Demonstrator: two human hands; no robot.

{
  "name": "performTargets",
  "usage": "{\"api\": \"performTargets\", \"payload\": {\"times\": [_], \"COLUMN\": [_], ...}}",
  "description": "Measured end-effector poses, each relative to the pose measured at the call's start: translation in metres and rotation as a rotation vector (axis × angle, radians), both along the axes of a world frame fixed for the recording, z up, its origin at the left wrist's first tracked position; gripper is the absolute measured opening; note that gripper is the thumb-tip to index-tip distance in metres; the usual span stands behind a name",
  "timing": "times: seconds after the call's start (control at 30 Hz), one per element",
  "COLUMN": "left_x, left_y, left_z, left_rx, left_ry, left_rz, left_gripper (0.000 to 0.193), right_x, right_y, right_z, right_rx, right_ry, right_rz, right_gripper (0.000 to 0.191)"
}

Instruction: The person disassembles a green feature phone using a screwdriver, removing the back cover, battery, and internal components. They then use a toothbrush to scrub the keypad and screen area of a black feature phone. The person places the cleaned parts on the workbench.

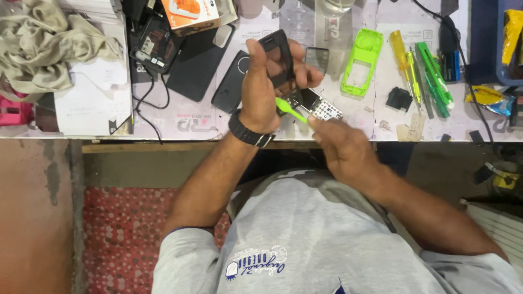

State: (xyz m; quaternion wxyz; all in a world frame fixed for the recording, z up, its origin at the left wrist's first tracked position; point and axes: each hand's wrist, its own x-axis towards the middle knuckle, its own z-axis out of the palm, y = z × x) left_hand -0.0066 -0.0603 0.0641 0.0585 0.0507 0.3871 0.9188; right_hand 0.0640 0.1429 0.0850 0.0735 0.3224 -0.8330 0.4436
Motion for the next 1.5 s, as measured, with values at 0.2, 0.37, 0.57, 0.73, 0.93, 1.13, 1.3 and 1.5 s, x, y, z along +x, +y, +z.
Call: {"api": "performTargets", "payload": {"times": [0.2,0.37,0.57,0.73,0.93,1.13,1.3,1.5], "left_x": [-0.002,-0.001,0.002,0.003,0.002,0.01,0.013,0.017], "left_y": [-0.003,-0.001,0.001,0.01,-0.002,0.018,0.016,0.014], "left_z": [0.002,0.004,0.007,0.01,0.005,-0.006,-0.006,-0.011], "left_rx": [0.377,0.28,0.249,0.27,0.281,0.225,0.048,-0.026], "left_ry": [0.033,0.122,0.152,0.083,0.087,0.051,0.055,-0.001], "left_rz": [-0.054,0.008,-0.001,-0.053,-0.054,-0.125,-0.076,-0.141], "left_gripper": [0.079,0.082,0.081,0.081,0.083,0.087,0.093,0.095], "right_x": [-0.002,-0.004,-0.007,-0.005,0.012,-0.002,-0.027,-0.043], "right_y": [0.006,0.01,0.012,-0.008,-0.008,-0.012,-0.007,-0.001], "right_z": [-0.01,-0.014,-0.008,-0.011,-0.017,0.01,0.05,0.045], "right_rx": [0.012,0.112,0.114,-0.079,-0.164,-0.039,0.235,0.163], "right_ry": [-0.055,0.01,-0.069,-0.107,-0.39,-0.081,0.293,0.289], "right_rz": [-0.049,-0.114,-0.065,-0.064,-0.025,-0.087,-0.068,-0.141], "right_gripper": [0.045,0.039,0.04,0.033,0.033,0.035,0.051,0.049]}}
